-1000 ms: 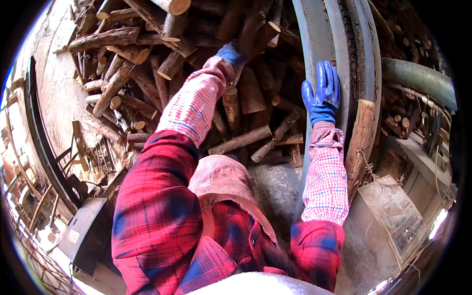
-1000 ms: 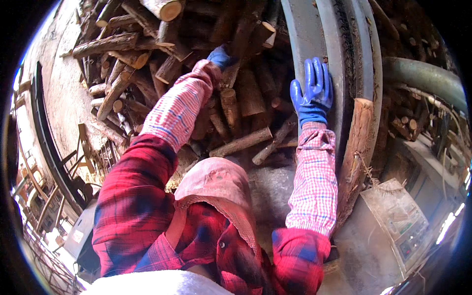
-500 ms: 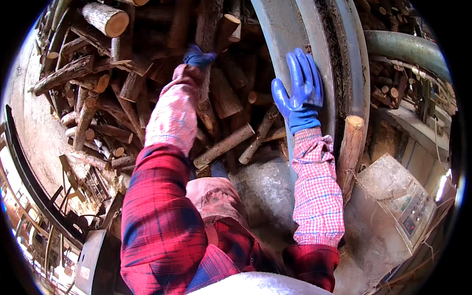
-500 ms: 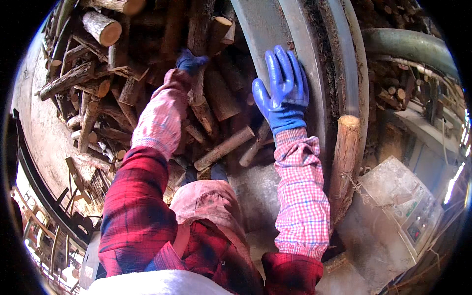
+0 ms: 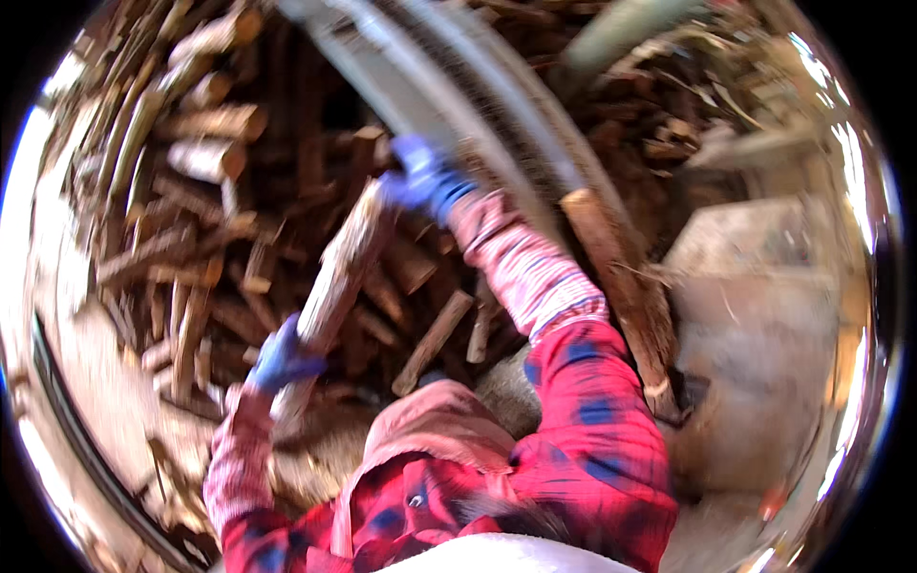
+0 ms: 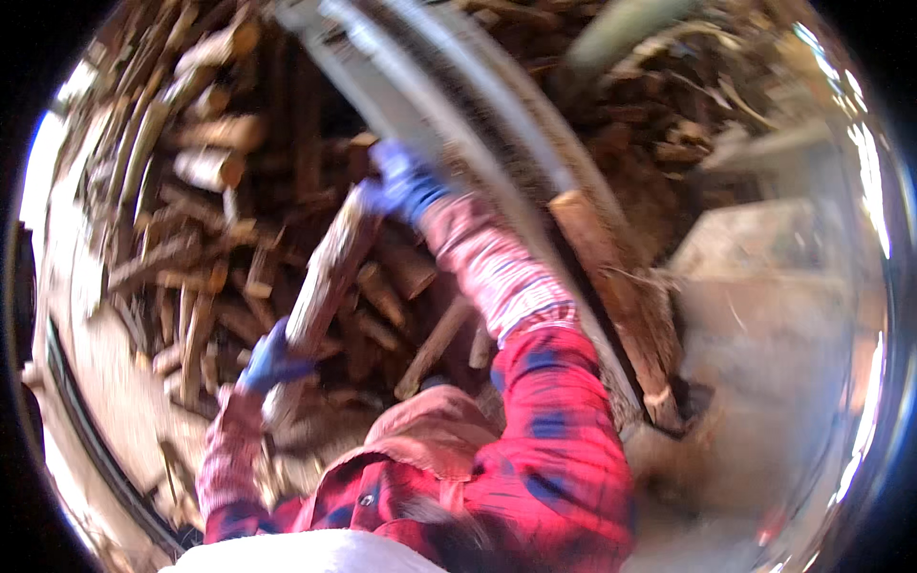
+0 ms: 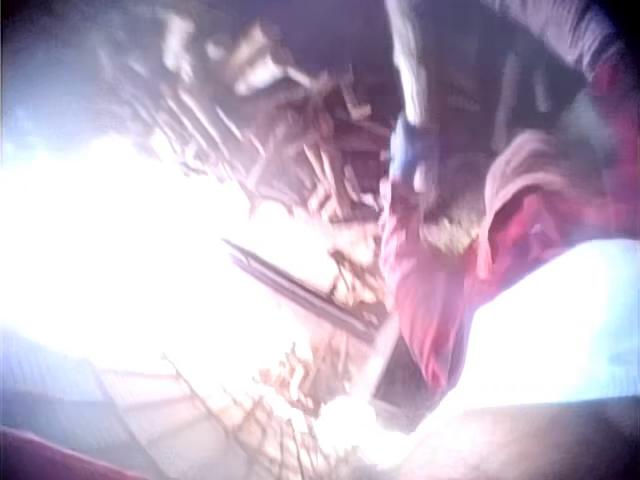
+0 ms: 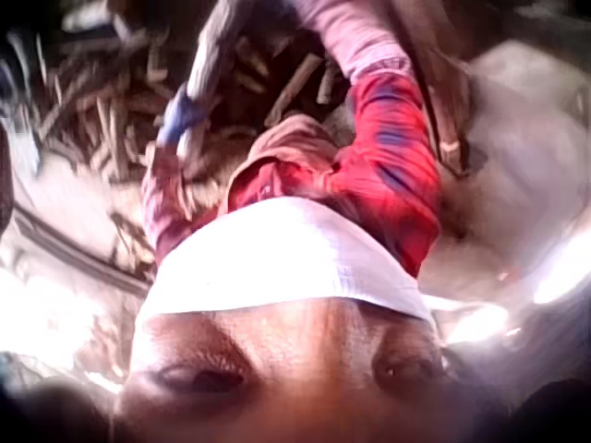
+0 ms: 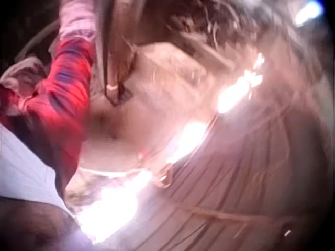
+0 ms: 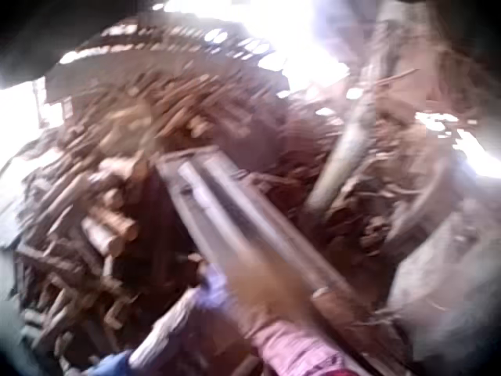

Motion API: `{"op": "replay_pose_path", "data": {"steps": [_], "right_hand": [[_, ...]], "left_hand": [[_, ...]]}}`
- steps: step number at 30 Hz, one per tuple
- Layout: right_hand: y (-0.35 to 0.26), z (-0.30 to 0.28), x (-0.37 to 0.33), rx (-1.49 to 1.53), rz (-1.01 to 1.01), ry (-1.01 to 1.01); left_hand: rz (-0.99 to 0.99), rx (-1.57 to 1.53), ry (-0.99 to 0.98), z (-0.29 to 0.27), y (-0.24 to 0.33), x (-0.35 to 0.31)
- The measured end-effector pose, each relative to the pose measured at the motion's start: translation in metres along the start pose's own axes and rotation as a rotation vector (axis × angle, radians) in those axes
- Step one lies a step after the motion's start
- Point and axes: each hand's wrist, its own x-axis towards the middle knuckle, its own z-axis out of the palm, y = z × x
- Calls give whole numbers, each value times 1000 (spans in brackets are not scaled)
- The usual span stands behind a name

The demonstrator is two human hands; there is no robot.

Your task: The person repeatedly picks up logs from a large pile and feeds them into a wood chipper. They wear blue gloves and a red plaid shirt while handling the wood. The logs are placed into the machine's hopper one at a time, and the person continues this process throughout the clip.

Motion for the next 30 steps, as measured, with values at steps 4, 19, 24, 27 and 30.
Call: {"op": "replay_pose_path", "data": {"steps": [4,19,24,27,30], "right_hand": [[-142,-1,-63,-205,-636,-384],[-108,-27,-238,481,408,-100],[-61,-176,-137,173,137,236],[-47,-280,-61,-1,82,134],[16,-294,-77,-217,312,-25]], "left_hand": [[249,687,193,-19,20,-52],[1222,920,310,-23,248,-16],[1239,428,592,-26,251,11],[958,434,449,-8,230,32],[776,499,243,5,207,62]]}}
